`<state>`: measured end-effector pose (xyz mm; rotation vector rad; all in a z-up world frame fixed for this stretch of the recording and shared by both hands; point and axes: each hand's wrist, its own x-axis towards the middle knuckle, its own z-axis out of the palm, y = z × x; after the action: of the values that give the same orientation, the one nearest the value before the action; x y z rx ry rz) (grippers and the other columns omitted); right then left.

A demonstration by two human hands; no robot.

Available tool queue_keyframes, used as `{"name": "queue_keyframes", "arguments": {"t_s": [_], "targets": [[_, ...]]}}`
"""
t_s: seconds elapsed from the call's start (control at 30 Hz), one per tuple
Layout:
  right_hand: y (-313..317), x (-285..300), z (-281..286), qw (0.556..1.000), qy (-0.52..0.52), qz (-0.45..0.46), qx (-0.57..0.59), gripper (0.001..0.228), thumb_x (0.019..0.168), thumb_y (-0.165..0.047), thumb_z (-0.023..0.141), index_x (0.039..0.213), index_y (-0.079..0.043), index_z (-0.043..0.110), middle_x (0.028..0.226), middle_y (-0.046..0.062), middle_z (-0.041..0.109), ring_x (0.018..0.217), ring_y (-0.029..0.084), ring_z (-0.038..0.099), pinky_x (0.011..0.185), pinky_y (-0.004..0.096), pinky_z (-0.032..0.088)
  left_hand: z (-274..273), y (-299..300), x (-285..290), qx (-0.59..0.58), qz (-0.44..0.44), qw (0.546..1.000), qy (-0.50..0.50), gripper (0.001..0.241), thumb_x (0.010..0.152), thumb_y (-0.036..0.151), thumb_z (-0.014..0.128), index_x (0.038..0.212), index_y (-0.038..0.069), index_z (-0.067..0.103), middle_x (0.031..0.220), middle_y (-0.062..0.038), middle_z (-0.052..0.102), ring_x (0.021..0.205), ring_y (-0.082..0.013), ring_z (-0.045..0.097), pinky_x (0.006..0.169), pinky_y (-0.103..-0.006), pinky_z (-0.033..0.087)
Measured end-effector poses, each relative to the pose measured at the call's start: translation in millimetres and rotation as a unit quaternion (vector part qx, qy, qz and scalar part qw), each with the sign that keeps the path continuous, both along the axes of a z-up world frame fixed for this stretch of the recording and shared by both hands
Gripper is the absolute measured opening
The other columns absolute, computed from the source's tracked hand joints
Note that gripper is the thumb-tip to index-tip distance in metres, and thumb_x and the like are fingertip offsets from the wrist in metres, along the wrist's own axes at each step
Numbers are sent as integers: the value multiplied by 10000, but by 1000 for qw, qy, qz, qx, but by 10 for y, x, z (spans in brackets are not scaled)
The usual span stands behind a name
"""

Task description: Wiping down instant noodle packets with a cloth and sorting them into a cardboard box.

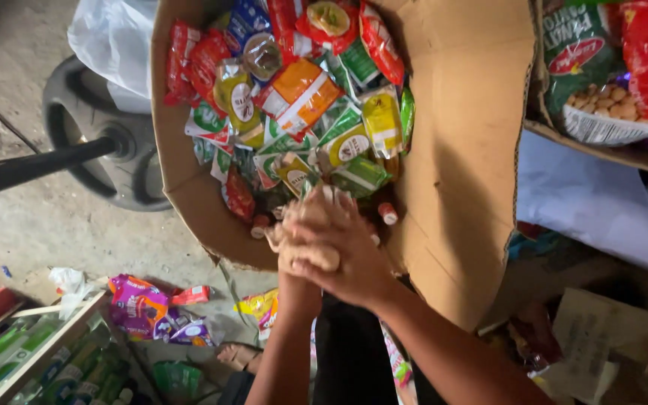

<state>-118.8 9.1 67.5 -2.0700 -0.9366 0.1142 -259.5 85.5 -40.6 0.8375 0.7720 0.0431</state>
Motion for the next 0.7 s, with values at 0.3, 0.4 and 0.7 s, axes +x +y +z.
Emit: {"name": "queue_keyframes", "arguments": {"t_s": [0.3,0.4,0.7], "targets": [[-137,220,-794,962,211,-100,144,33,999,-114,706,1014,-92,686,1042,62,753,971,200,746,870,358,592,861,-25,306,114,-57,986,104,756,889,-104,625,1574,59,350,1455,-104,540,1284,-189,539,1066,-311,436],[-361,1,-1118,919,289,-207,171,179,982,-130,728,1125,-28,693,1097,106,740,977,220,719,887,367,581,1018,-36,370,150,-7,985,89,791,892,-96,604,1598,36,272,1485,-90,503,1287,-192,541,1066,-304,447],[-285,-83,-383,668,613,-204,370,745,823,-100,838,1478,-63,485,1406,47,618,1272,151,614,1102,306,487,1013,-179,400,606,-281,744,13,756,822,42,693,1514,-48,402,1578,-280,441,1476,-534,367,1237,-587,300]]}}
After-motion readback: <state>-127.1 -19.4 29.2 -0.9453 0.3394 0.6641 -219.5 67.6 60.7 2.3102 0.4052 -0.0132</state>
